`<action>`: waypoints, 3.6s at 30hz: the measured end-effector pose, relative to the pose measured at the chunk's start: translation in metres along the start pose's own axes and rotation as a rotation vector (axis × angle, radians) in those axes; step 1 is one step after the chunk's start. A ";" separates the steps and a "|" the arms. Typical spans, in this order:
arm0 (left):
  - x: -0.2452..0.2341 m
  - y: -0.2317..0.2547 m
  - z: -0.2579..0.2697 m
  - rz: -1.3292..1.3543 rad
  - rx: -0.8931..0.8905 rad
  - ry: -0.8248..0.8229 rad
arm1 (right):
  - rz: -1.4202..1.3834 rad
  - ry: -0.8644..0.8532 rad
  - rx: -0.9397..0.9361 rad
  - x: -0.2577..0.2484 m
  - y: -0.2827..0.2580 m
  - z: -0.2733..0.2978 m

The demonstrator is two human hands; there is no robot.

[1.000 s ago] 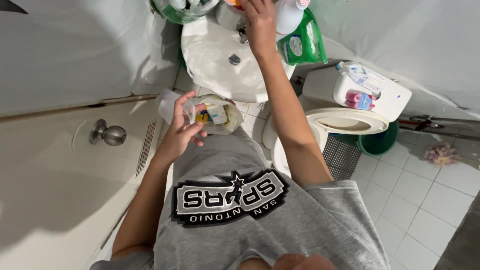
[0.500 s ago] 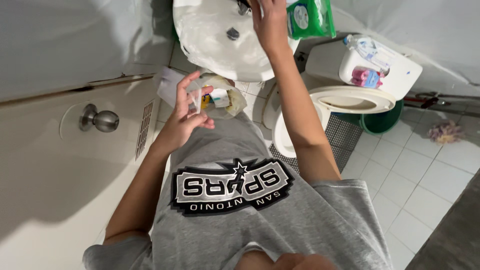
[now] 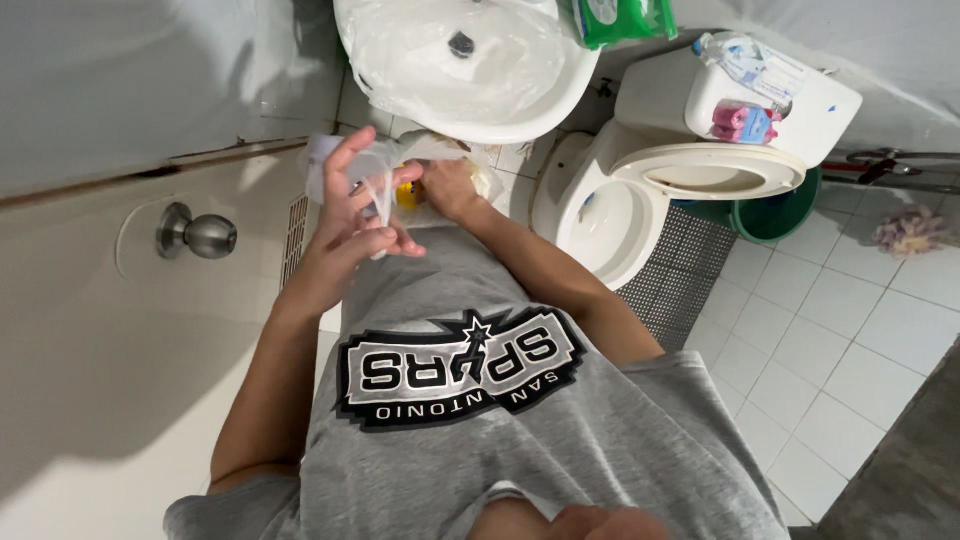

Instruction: The person organizes bathroom supplies by moving items from a wall shelf to the toilet tank and sink. They use scissors to cut open a package and place various toiletries, including bottles and wipes, into different locations around the bathroom.

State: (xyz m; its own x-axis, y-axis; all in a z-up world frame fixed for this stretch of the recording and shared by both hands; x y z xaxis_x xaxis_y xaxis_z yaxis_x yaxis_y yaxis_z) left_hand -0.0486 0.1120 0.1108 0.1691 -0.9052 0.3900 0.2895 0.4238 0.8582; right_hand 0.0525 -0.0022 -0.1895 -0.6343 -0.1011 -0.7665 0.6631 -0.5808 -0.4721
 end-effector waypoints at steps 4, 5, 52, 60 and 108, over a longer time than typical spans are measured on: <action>-0.008 0.007 0.004 -0.024 0.061 0.067 | -0.084 0.139 -0.046 -0.007 -0.009 0.002; -0.010 0.008 0.005 -0.035 0.043 0.068 | -0.123 0.140 0.005 -0.009 -0.008 0.005; 0.030 -0.008 -0.011 -1.155 0.275 0.463 | -2.097 0.021 0.195 -0.125 -0.042 0.134; 0.030 -0.017 -0.020 -1.190 0.226 0.501 | -1.464 0.138 -0.120 -0.160 -0.056 0.153; -0.014 -0.097 -0.059 -0.357 -0.085 0.411 | 0.006 0.493 -0.148 -0.099 0.151 -0.045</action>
State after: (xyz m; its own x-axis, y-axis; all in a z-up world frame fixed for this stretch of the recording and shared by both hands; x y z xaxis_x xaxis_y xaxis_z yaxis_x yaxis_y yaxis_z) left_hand -0.0240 0.0853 0.0023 0.3956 -0.9132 -0.0979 0.4686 0.1090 0.8767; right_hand 0.2334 -0.0430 -0.2042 -0.3910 0.3100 -0.8666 0.7376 -0.4576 -0.4965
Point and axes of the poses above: each hand's wrist, its own z-axis away from the middle knuckle, its own x-axis out of the palm, y = z × x, the point moved 2 cm from there along -z, towards the middle knuckle, and after that the axes turned 1 degree about -y, right-handed, at the moved point
